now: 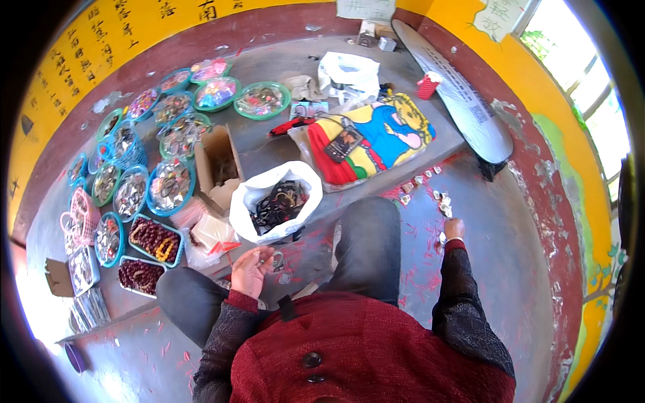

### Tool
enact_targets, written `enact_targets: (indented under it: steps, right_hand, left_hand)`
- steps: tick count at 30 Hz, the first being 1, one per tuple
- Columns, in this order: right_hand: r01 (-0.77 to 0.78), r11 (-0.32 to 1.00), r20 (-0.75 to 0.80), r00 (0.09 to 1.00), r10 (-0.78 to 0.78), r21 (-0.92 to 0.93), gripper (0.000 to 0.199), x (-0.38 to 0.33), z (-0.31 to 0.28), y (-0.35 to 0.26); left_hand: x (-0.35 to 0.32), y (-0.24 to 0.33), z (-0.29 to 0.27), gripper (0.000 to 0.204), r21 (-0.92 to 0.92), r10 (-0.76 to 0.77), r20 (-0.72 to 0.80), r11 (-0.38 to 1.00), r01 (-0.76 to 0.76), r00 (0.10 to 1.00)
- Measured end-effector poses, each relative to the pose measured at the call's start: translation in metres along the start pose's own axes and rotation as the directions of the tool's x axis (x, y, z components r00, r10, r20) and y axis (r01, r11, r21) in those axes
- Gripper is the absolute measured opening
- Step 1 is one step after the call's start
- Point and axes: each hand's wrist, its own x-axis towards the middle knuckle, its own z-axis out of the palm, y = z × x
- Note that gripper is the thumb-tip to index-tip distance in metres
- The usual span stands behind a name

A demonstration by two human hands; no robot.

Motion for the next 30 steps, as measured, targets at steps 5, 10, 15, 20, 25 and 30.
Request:
enact_targets:
  steps: [5, 10, 15, 20, 25, 30]
  right_hand:
    - [-0.059, 0.512, 0.171, 0.97, -0.174, 0.857, 0.024, -0.057, -0.077, -0.167]
    - [-0.054, 0.172, 0.163, 0.667, -0.727, 0.984, 0.023, -0.164, -0.118, -0.312]
    - [-0.194, 0.374, 0.412, 0.23, -0.882, 0.907, 0.026, -0.252, -0.042, -0.349]
    - [-0.361, 0.406, 0.491, 0.183, -0.852, 0.839, 0.019, -0.277, -0.027, -0.349]
    - [-0.32, 0.412, 0.497, 0.261, -0.827, 0.853, 0.015, -0.27, -0.042, -0.346]
    - [-0.052, 0.37, 0.368, 0.295, -0.882, 0.928, 0.013, -0.271, -0.046, -0.347]
  left_hand:
    - [0.007, 0.002, 0.007, 0.019, -0.1, -0.048, 0.001, 0.994, 0.048, 0.999]
    - [0.008, 0.001, -0.005, 0.02, -0.101, -0.022, -0.058, 0.995, 0.016, 0.998]
    - [0.007, 0.002, -0.002, 0.021, -0.114, -0.027, -0.021, 0.993, 0.024, 0.999]
    - [0.006, 0.001, -0.002, 0.022, -0.132, -0.023, -0.021, 0.991, 0.02, 1.0]
    - [0.002, 0.003, 0.012, 0.018, -0.139, -0.071, 0.016, 0.988, 0.073, 0.997]
    - [0.006, -0.001, 0.008, 0.015, -0.068, -0.103, -0.035, 0.993, 0.1, 0.994]
